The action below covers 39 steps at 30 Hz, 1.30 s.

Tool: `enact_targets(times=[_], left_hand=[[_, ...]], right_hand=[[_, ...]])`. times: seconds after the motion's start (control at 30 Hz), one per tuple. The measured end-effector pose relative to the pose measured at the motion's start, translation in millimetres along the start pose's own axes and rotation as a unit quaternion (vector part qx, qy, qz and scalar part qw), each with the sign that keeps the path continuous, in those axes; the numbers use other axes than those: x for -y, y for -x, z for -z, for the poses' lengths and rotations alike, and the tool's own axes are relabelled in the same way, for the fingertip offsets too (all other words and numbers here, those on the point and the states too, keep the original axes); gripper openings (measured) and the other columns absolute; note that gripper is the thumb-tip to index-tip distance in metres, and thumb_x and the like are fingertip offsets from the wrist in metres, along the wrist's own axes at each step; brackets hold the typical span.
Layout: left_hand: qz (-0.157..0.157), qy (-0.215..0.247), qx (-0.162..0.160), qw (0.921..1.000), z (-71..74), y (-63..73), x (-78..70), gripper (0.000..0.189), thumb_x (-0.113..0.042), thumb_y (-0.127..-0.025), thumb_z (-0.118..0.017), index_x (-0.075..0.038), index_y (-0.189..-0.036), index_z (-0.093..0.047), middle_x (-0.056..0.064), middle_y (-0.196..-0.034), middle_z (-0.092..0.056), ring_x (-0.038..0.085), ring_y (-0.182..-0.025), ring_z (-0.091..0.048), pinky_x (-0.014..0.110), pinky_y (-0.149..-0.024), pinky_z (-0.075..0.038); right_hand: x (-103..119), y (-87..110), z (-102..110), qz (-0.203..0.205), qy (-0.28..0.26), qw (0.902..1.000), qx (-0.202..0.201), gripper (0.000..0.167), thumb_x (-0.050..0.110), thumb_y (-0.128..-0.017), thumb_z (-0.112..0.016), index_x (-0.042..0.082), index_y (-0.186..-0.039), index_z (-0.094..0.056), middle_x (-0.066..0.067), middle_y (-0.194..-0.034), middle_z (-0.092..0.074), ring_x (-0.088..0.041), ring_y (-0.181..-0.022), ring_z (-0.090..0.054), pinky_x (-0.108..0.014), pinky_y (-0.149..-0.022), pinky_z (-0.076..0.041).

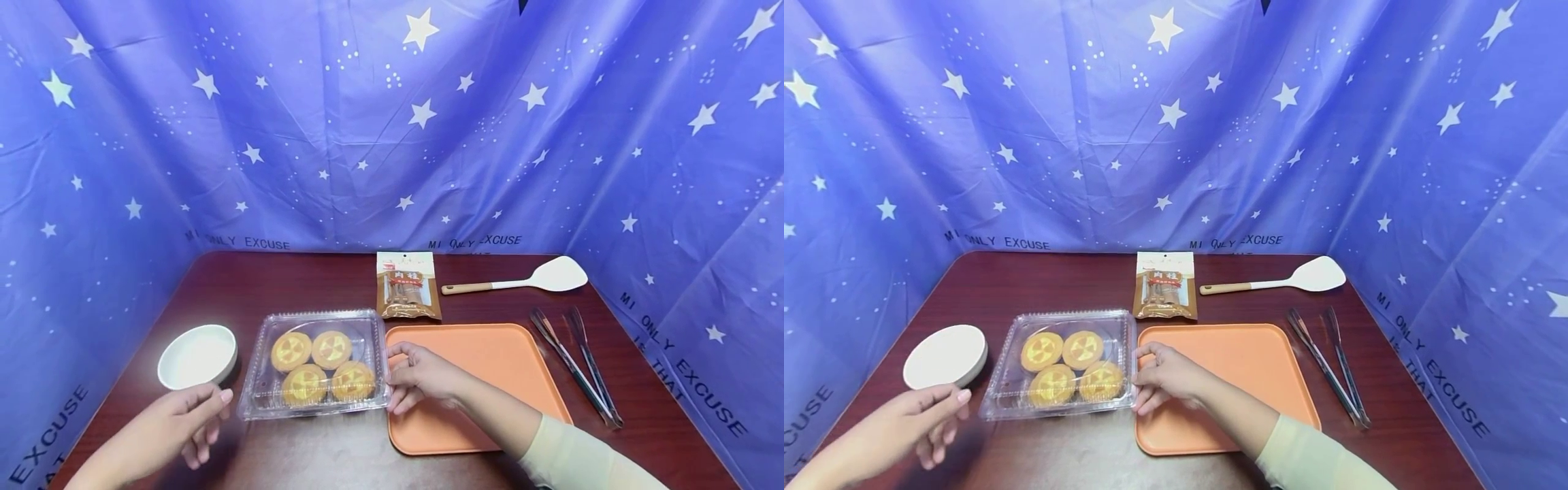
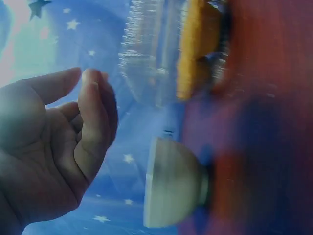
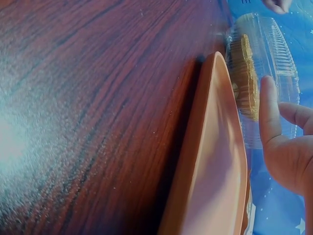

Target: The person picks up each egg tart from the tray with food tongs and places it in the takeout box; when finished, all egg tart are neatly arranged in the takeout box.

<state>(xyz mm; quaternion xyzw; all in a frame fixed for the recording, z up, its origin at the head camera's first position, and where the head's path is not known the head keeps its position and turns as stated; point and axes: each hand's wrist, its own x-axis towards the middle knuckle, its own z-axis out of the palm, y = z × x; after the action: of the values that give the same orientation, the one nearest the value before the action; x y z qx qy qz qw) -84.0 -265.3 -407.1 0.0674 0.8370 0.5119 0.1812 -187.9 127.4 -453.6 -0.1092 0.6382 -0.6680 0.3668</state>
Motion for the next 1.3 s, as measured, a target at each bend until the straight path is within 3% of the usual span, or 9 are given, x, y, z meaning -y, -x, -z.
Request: enact_targets(times=[0.07, 0.13, 0.27, 0.4, 0.63, 0.73, 1.0, 1.3], left_hand=[[0.019, 0.017, 0.018, 0.9995, -5.4, -2.1, 10.2, 0.040, -0.033, -0.106, -0.041, 0.004, -0.096, -0.053, 0.012, -0.074, -0.061, 0.021, -0.057, -0.064, 0.041, -0.051, -0.057], [0.032, 0.032, 0.013, 0.9989, -13.3, -5.5, 20.1, 0.040, -0.033, -0.105, -0.044, 0.005, -0.098, -0.053, 0.011, -0.075, -0.061, 0.020, -0.058, -0.065, 0.041, -0.052, -0.057], [0.032, 0.089, 0.042, 0.9947, -22.3, -13.4, 33.3, 0.039, -0.030, -0.105, -0.045, 0.009, -0.112, -0.049, 0.013, -0.085, -0.063, 0.024, -0.064, -0.068, 0.044, -0.058, -0.059], [0.013, 0.151, 0.095, 0.9840, -17.8, -20.9, 40.9, 0.039, -0.024, -0.106, -0.042, 0.012, -0.120, -0.043, 0.018, -0.098, -0.065, 0.027, -0.075, -0.071, 0.046, -0.067, -0.060], [0.005, 0.226, 0.146, 0.9632, -12.7, -29.8, 49.8, 0.026, -0.020, -0.106, -0.041, 0.005, -0.112, -0.046, 0.015, -0.103, -0.066, 0.026, -0.086, -0.072, 0.045, -0.076, -0.060], [0.003, 0.238, 0.153, 0.9592, -12.6, -31.4, 50.7, 0.021, -0.017, -0.106, -0.042, 0.002, -0.109, -0.047, 0.013, -0.102, -0.066, 0.025, -0.087, -0.072, 0.044, -0.077, -0.060], [0.000, 0.250, 0.143, 0.9576, -12.4, -32.4, 49.0, 0.015, -0.015, -0.104, -0.045, -0.001, -0.108, -0.050, 0.010, -0.100, -0.065, 0.021, -0.086, -0.072, 0.041, -0.079, -0.060], [-0.003, 0.272, 0.142, 0.9519, -13.4, -34.2, 51.1, 0.009, -0.011, -0.103, -0.046, -0.004, -0.106, -0.051, 0.006, -0.095, -0.067, 0.018, -0.084, -0.072, 0.035, -0.076, -0.061]], right_hand=[[0, 0.4, 0, -0.001, 0.000, 1.0000, -0.002, 0.044, 0.000, -0.093, -0.058, -0.001, -0.132, -0.037, -0.018, -0.090, -0.065, -0.024, -0.064, -0.071, -0.039, -0.062, -0.061], [0, 0.7, 0, -0.001, 0.001, 1.0000, -0.003, 0.044, 0.000, -0.093, -0.057, -0.001, -0.132, -0.037, -0.019, -0.091, -0.065, -0.024, -0.064, -0.071, -0.039, -0.062, -0.061], [0, 0.6, 1, 0.000, 0.000, 1.0000, -0.002, 0.044, 0.000, -0.093, -0.057, -0.001, -0.132, -0.037, -0.019, -0.092, -0.065, -0.024, -0.064, -0.071, -0.039, -0.062, -0.061], [0, 0.3, 3, 0.003, 0.001, 1.0000, -0.001, 0.044, 0.000, -0.093, -0.057, 0.000, -0.133, -0.038, -0.019, -0.092, -0.066, -0.024, -0.064, -0.071, -0.038, -0.061, -0.061], [0, 1.0, 4, 0.005, 0.005, 1.0000, 0.007, 0.048, 0.002, -0.094, -0.058, 0.000, -0.137, -0.038, -0.019, -0.092, -0.067, -0.023, -0.064, -0.071, -0.039, -0.062, -0.062], [0, 3.5, 4, 0.001, 0.013, 0.9997, 0.018, 0.051, 0.005, -0.094, -0.057, 0.001, -0.140, -0.037, -0.019, -0.091, -0.069, -0.023, -0.065, -0.071, -0.039, -0.063, -0.062], [1, 12.5, 2, -0.014, 0.028, 0.9967, 0.075, 0.073, 0.005, -0.091, -0.063, 0.011, -0.151, -0.021, -0.032, -0.098, -0.068, -0.027, -0.071, -0.072, -0.048, -0.069, -0.060], [-2, 12.8, -1, -0.015, 0.015, 0.9956, 0.091, 0.080, 0.003, -0.093, -0.062, 0.011, -0.154, -0.010, -0.021, -0.084, -0.071, -0.026, -0.067, -0.072, -0.042, -0.065, -0.061]])
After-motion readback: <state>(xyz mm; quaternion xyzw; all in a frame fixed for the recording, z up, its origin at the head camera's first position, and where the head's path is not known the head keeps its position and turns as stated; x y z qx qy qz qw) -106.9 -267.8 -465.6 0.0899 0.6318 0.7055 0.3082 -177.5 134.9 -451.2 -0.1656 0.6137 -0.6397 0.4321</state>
